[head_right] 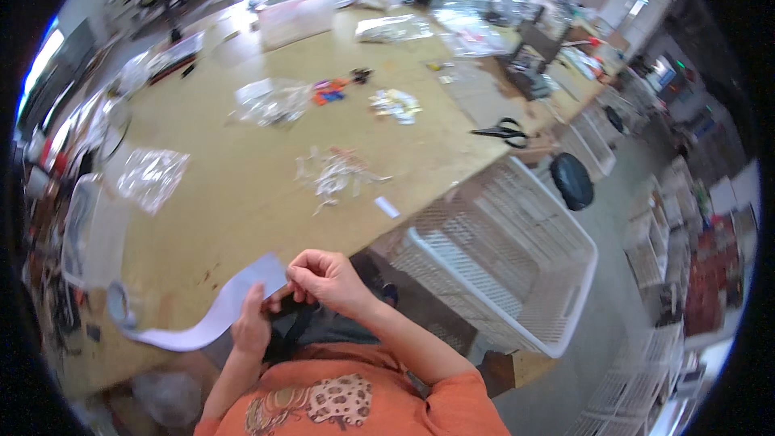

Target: The person ties knots in white cords, threads small cylindrical components onto them, and cuts pieces of white tape with scissors. The cords and components are handled one at a time on a cluttered workbench.

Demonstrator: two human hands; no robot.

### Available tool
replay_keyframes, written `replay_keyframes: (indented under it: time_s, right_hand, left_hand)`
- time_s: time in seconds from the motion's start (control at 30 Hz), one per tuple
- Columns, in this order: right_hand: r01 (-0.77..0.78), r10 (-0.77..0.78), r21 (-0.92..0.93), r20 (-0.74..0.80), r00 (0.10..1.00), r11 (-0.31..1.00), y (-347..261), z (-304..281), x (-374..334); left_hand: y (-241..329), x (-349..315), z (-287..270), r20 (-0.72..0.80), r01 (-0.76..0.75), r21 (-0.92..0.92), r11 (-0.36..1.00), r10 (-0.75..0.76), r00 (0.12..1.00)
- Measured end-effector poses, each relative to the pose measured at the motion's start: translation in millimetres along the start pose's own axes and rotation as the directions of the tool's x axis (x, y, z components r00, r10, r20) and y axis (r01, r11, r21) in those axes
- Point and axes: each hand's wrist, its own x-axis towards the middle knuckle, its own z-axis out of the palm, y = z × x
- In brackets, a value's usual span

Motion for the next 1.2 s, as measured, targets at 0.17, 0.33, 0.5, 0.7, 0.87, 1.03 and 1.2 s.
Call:
replay_keyframes:
  time_s: [0.17, 0.33, 0.5, 0.7, 0.87, 1.03, 1.2]
  right_hand:
    - [0.051, -0.81, -0.999, 0.043, 0.585, -0.016, -60.3, -118.6, 10.1]
    - [-0.443, -0.825, -0.874, -0.097, 0.557, -0.197, -122.0, -338.1, 11.7]
    - [-0.613, -0.693, -0.754, -0.31, 0.651, -0.238, -149.5, -432.7, 16.8]
    - [-0.502, -0.503, -0.83, -0.333, 0.797, -0.245, -149.5, -476.7, 24.4]
    - [-0.474, -0.451, -0.836, -0.322, 0.833, -0.278, -167.4, -441.7, 15.7]
    - [-0.326, -0.367, -0.892, -0.203, 0.908, -0.314, -158.9, -423.3, -4.7]
    - [-0.088, -0.31, -0.597, -0.531, 0.789, 0.797, -109.3, -389.1, -54.4]
  left_hand:
    - [-17.8, 7.7, -28.0, -0.171, -0.291, 0.351, 0.89, 0.367, 0.914]
    - [-21.6, 18.2, -37.6, -0.221, -0.259, 0.342, 0.903, 0.345, 0.912]
    - [-18.6, 16.8, -34.3, -0.388, -0.281, 0.198, 0.939, 0.339, 0.857]
    - [-25.4, 24.0, -45.3, -0.437, -0.316, -0.027, 0.948, 0.273, 0.857]
    - [-13.0, 21.1, -36.3, -0.48, -0.234, -0.184, 0.955, 0.12, 0.869]
    - [-14.7, 1.9, -21.7, -0.365, -0.105, -0.433, 0.895, -0.068, 0.928]
    - [-5.3, -9.4, -7.4, -0.275, -0.098, -0.442, 0.892, -0.03, 0.961]
